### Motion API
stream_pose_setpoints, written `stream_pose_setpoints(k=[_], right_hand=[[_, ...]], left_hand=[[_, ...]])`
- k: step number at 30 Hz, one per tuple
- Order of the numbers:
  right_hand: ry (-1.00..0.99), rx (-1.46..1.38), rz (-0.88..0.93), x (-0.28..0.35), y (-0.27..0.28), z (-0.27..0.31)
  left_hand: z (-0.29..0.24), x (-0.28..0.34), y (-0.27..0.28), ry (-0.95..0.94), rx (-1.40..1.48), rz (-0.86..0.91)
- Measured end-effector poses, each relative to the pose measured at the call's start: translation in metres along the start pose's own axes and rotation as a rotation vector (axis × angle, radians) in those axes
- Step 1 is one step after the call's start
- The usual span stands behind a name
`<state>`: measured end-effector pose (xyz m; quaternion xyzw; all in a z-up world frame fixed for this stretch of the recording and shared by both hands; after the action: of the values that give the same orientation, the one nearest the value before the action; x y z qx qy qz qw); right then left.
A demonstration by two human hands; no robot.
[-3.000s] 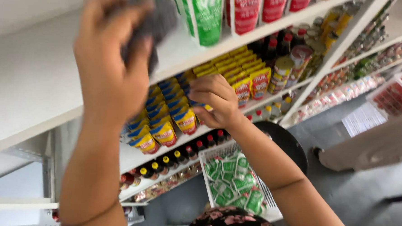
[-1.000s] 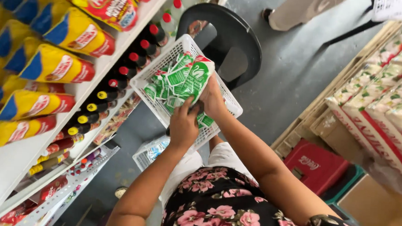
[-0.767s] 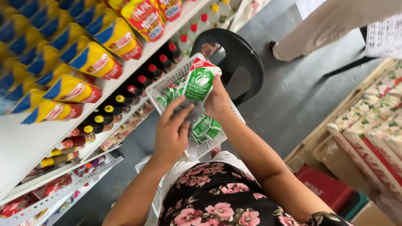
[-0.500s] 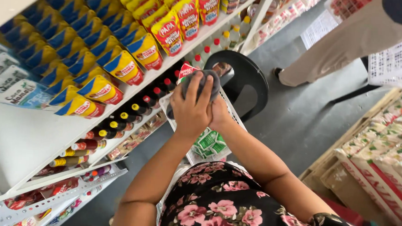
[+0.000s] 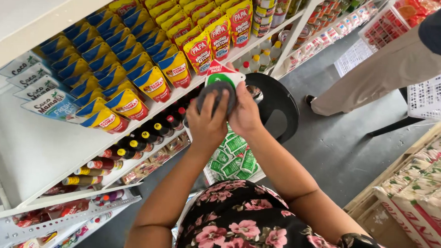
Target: Wiping individual sauce packets and arranging them neatly on the shelf.
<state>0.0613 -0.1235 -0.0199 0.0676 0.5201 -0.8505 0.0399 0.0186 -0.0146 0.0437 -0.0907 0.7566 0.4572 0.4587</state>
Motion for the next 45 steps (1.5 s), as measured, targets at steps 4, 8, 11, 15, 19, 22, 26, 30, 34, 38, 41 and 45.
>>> stream_pose_setpoints(k=[4,8,11,15,19,22,26,30,34,38,41,45], right_hand=[[0.019,-0.003,0.045,-0.012,-0.009,0.015],[0.026,0.009,0.062,-0.022,-0.001,0.02],[-0.008,-0.114,0.144,-0.033,0.02,0.019],[-0.167,-0.439,0.287,-0.036,0.013,0.005],[-0.317,-0.466,0.249,-0.025,-0.031,-0.022],[-0.371,-0.382,0.307,-0.027,-0.034,-0.052],[-0.398,-0.354,0.381,-0.032,-0.033,-0.065],[-0.34,-0.409,0.511,-0.035,-0.062,-0.04],[-0.289,-0.486,0.556,-0.036,-0.052,-0.026],[-0.332,-0.536,0.609,-0.048,-0.042,-0.016],[-0.36,-0.418,0.623,-0.058,-0.014,-0.016],[-0.145,0.036,0.425,-0.06,-0.026,-0.011]], left_hand=[[0.01,0.034,-0.003,-0.11,-0.003,0.009],[0.033,0.051,0.008,-0.097,0.179,0.05],[0.05,0.056,0.023,-0.001,0.315,-0.012],[0.046,0.024,0.053,0.114,0.408,-0.09],[0.013,-0.026,0.064,0.099,0.46,0.015],[-0.01,-0.061,0.051,0.047,0.435,0.088],[-0.02,-0.077,0.035,-0.006,0.347,0.185],[-0.025,-0.066,0.039,-0.071,0.344,0.212],[-0.021,-0.046,0.043,-0.105,0.388,0.268],[-0.017,-0.023,0.053,-0.102,0.396,0.319],[-0.006,-0.002,0.059,-0.065,0.383,0.39],[0.028,0.001,0.077,0.073,0.42,0.49]])
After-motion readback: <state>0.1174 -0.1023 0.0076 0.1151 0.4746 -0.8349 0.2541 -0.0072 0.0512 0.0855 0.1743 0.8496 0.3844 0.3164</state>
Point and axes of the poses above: each hand's wrist, its own x-axis away from the middle knuckle, its own y-axis out of the back of the hand, z = x × y, the point moved 8 cm from there along -x, towards the middle knuckle, and after that the axes turned 6 degrees about -x, right-handed, at the moved point
